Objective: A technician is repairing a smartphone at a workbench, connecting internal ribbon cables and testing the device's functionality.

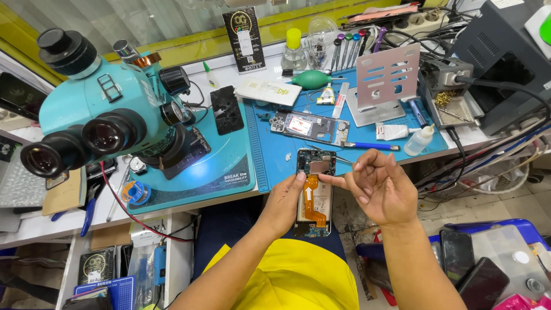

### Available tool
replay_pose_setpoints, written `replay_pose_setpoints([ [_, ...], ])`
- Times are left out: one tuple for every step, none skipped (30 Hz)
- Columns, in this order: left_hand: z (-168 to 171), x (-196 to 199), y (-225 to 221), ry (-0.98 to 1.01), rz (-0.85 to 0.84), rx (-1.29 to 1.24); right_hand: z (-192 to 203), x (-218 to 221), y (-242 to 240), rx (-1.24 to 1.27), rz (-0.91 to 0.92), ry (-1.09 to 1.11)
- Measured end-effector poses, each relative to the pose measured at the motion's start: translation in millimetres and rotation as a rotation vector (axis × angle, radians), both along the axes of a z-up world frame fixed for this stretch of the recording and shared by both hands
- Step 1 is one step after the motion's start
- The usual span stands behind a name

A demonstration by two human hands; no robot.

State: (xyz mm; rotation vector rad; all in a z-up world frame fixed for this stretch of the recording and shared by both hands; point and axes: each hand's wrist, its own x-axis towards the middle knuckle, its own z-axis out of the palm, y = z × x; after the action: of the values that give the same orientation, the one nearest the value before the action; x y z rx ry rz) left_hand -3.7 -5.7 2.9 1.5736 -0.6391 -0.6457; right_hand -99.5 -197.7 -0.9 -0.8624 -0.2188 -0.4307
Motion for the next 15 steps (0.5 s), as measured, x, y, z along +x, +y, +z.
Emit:
replay_pose_setpoints([
  [1.7,-2.0,0.8,0.0,-0.001,0.001,0.4,-0.4,0.1,0.001,-0.001,0.0],
  [3.4,-4.0,1.6,0.005,0.002,0.01,0.8,-0.9,0.2,0.005,0.005,0.0],
  [5.3,-5.6,2.0,0.008,0.004,0.018,1.5,-1.0,0.0,0.008,0.011,-0.002],
  [5.2,-5.2,1.4,0.007,0.003,0.018,-0.7,-0.7,-1.0,0.008,0.009,-0.003],
  [5.1,-4.8,0.7,0.003,-0.003,0.022,-2.7,-0.3,-2.2,0.018,0.016,-0.005],
  [4.9,-4.3,0.1,0.0,-0.009,0.025,-4.7,0.1,-3.4,0.027,0.024,-0.007],
  [4.7,-3.8,-0.4,-0.001,-0.01,0.026,-6.3,0.2,-4.3,0.028,0.022,-0.008],
  [4.4,-3.2,-0.8,0.014,-0.016,0.016,-7.9,0.4,-5.2,0.029,0.036,-0.014],
  [4.1,-2.5,-1.2,0.029,-0.021,0.007,-9.4,0.6,-6.1,0.03,0.05,-0.02],
  [2.4,-2.5,-2.3,0.028,-0.022,0.008,-10.2,0.8,-6.4,0.03,0.049,-0.021],
  [0.5,-2.6,-3.5,0.056,-0.021,-0.004,-11.1,0.8,-6.8,0.023,0.048,-0.025],
  [-1.4,-2.8,-4.7,0.083,-0.021,-0.015,-11.9,0.8,-7.1,0.016,0.048,-0.03],
  [3.1,-3.7,-4.4,0.082,-0.023,-0.015,-11.5,0.0,-6.8,0.016,0.046,-0.031],
  [7.6,-4.6,-4.0,0.095,-0.022,-0.027,-11.2,-0.8,-6.4,0.018,0.047,-0.037],
  [11.9,-6.0,-3.3,0.109,-0.02,-0.039,-11.0,-1.9,-5.8,0.021,0.049,-0.042],
])
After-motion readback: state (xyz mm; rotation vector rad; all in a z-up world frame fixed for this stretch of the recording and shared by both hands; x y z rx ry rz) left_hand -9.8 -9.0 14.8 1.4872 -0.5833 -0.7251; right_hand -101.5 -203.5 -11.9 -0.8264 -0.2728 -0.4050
